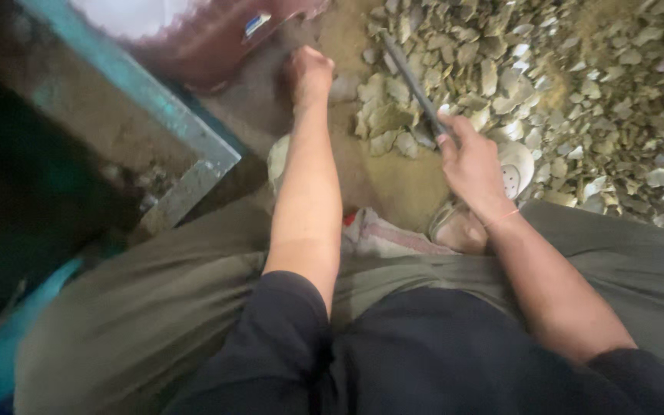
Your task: The person sits on the floor and uses a metal tool to pry open oysters from a large pile. They hold each oyster with one hand and lever the shell open with the tool, then place the opened oyster aside.
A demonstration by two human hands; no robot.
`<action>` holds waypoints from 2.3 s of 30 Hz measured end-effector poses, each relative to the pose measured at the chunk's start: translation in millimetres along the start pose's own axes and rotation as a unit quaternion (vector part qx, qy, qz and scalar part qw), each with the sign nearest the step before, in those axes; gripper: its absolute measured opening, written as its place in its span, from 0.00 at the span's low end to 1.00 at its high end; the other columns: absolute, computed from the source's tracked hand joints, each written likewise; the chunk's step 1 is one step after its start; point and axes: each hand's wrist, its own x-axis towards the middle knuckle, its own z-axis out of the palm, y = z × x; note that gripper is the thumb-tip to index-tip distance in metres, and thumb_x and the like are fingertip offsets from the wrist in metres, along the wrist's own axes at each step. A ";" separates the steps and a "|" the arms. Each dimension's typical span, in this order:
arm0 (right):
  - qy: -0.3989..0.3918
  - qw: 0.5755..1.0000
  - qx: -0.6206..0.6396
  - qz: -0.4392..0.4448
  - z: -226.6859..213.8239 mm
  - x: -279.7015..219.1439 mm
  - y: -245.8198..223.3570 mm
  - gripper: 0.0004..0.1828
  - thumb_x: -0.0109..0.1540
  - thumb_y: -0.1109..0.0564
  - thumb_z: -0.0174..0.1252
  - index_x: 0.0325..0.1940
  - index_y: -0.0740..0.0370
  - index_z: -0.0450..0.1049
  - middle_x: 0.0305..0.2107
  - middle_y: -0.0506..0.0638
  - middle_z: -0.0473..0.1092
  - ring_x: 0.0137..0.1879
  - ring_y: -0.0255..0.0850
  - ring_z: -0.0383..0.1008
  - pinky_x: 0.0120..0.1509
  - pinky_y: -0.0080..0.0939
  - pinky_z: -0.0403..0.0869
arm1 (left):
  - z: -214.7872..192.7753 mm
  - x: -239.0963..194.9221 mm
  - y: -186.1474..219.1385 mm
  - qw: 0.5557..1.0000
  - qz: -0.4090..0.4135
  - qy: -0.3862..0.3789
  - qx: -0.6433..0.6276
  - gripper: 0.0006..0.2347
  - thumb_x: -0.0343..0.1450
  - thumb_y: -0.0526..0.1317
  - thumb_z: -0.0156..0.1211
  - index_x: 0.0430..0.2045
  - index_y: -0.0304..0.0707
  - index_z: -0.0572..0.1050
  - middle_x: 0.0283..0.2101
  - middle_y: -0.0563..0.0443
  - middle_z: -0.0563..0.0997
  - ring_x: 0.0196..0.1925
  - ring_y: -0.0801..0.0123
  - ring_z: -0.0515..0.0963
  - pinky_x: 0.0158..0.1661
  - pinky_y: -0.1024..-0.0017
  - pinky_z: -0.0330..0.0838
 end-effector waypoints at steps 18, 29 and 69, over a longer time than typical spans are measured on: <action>-0.096 0.992 -0.075 0.028 -24.0 -23.4 -15.8 0.20 0.67 0.56 0.53 0.64 0.52 0.73 0.33 0.69 0.75 0.43 0.68 0.75 0.49 0.65 0.71 | -8.1 1.7 -23.0 0.906 -0.005 0.063 -0.419 0.09 0.61 0.34 0.75 0.32 0.34 0.85 0.36 0.43 0.89 0.37 0.62 0.86 0.43 0.68 0.80; -0.030 0.999 -0.034 0.027 -8.1 -26.4 -23.7 0.19 0.69 0.55 0.53 0.65 0.50 0.73 0.32 0.67 0.75 0.38 0.66 0.76 0.44 0.63 0.72 | 4.1 -67.9 30.9 0.961 -0.026 0.138 -0.240 0.11 0.57 0.42 0.76 0.29 0.42 0.84 0.35 0.46 0.87 0.38 0.55 0.87 0.41 0.61 0.78; 0.010 0.990 -0.087 -0.111 21.8 -32.7 3.7 0.17 0.68 0.60 0.52 0.61 0.58 0.74 0.33 0.66 0.75 0.37 0.64 0.76 0.41 0.62 0.73 | 57.1 -32.5 4.5 0.961 0.046 0.167 -0.218 0.06 0.62 0.41 0.68 0.29 0.49 0.86 0.35 0.44 0.87 0.38 0.55 0.86 0.45 0.62 0.79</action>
